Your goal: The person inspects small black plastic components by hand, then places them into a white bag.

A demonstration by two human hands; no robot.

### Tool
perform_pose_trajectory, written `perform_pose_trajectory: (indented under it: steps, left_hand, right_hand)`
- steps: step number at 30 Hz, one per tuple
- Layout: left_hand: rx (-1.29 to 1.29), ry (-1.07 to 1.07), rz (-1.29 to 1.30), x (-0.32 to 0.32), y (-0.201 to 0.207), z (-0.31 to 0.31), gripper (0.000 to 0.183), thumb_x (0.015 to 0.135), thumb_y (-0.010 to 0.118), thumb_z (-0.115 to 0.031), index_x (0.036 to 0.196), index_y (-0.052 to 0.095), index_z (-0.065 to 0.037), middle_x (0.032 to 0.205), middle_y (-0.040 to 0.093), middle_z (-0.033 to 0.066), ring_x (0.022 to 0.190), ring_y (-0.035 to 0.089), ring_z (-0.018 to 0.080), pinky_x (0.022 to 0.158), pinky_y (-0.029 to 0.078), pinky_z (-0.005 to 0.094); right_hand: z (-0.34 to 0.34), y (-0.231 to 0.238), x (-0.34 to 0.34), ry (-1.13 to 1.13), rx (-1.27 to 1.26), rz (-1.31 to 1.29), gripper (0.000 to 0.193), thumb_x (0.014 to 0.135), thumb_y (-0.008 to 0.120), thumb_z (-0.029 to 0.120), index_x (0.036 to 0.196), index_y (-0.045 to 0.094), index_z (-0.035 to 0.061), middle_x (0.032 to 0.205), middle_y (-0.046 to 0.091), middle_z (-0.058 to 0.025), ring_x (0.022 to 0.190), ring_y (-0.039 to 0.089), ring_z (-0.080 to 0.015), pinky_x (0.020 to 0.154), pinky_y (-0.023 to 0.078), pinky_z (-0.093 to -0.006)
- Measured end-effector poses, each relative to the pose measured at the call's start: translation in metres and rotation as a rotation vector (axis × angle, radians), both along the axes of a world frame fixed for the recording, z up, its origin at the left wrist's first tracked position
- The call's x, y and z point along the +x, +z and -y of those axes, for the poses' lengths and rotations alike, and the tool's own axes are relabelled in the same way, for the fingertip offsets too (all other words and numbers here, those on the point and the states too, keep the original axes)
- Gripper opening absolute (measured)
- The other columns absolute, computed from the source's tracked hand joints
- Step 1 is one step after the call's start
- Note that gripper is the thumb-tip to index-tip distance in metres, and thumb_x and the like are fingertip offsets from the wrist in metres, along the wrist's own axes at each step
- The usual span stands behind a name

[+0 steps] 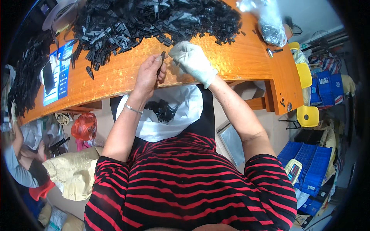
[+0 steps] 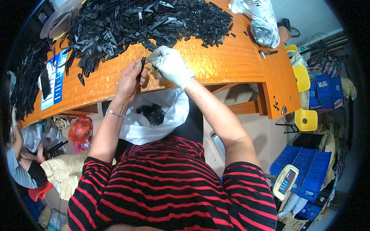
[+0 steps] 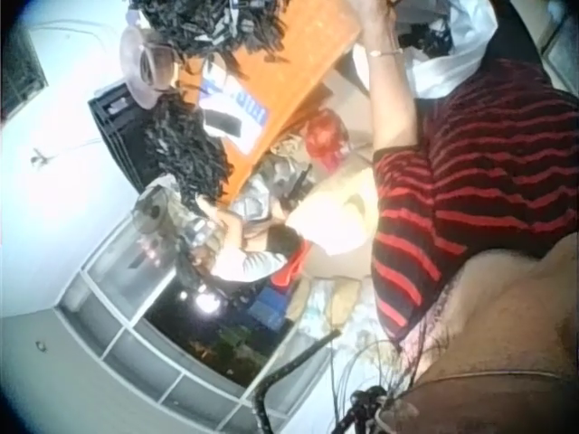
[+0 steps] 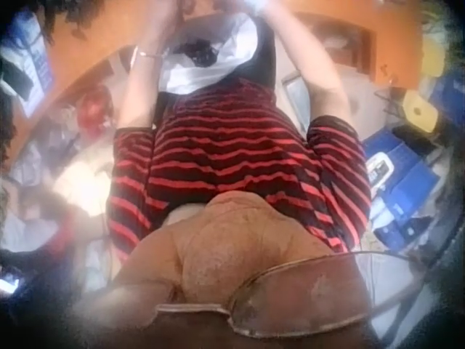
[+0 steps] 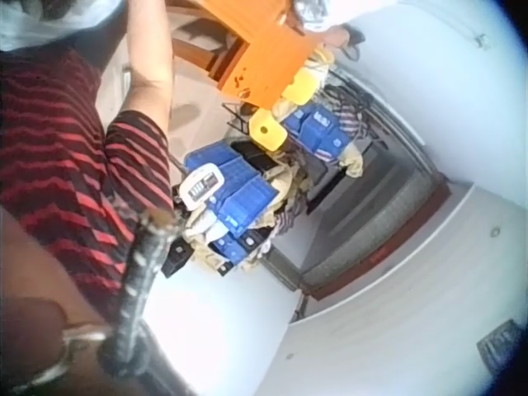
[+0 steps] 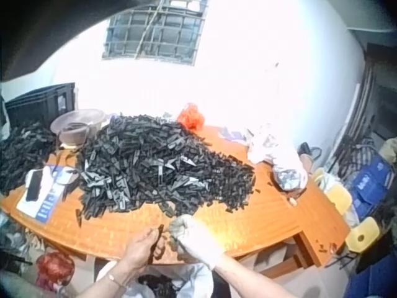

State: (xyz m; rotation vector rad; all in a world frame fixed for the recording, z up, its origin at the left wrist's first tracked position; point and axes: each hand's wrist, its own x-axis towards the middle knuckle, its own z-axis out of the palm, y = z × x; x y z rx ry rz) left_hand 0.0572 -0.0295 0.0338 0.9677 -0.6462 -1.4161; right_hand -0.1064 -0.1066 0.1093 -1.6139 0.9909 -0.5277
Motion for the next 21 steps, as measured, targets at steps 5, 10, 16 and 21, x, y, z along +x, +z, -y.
perform_pose_trajectory:
  steps: [5,10,16,21]
  left_hand:
    - [0.000,-0.033,-0.013,-0.001,0.004,-0.005,0.026,0.110,0.046,-0.026,0.124,0.054,-0.005,0.075,0.048,-0.0023,0.060,0.042,0.0085,0.054,0.038,0.0248]
    - [-0.018,0.007,0.006,-0.004,0.005,-0.006,0.023,0.109,0.048,-0.026,0.120,0.055,-0.007,0.073,0.049,-0.0037,0.058,0.041,0.0059,0.050,0.035,0.0217]
    - [-0.011,0.047,0.027,-0.007,0.006,-0.005,0.020,0.109,0.047,-0.024,0.116,0.056,-0.008,0.071,0.050,-0.0047,0.055,0.039,0.0035,0.047,0.032,0.0195]
    - [-0.032,0.076,0.050,-0.012,0.008,-0.007,0.019,0.109,0.047,-0.021,0.116,0.056,-0.006,0.071,0.050,-0.0046,0.055,0.039,0.0033,0.047,0.033,0.0195]
  right_hand:
    - [0.001,-0.015,0.006,-0.029,-0.166,0.125,0.028,0.097,0.065,0.017,0.118,0.070,-0.0002,0.092,0.071,-0.0043,0.073,0.060,-0.0060,0.063,0.049,-0.0219]
    - [-0.006,-0.012,0.013,-0.053,-0.007,0.187,0.028,0.098,0.065,0.017,0.119,0.070,-0.0012,0.094,0.072,-0.0050,0.075,0.061,-0.0062,0.066,0.050,-0.0221]
    - [-0.004,-0.021,0.015,-0.054,-0.193,0.121,0.029,0.098,0.066,0.018,0.118,0.070,-0.0021,0.097,0.073,-0.0082,0.081,0.066,-0.0113,0.074,0.054,-0.0254]
    - [-0.008,-0.031,0.018,-0.100,-0.482,-0.058,0.025,0.095,0.068,0.017,0.115,0.072,0.0020,0.100,0.075,-0.0135,0.084,0.071,-0.0194,0.078,0.056,-0.0302]
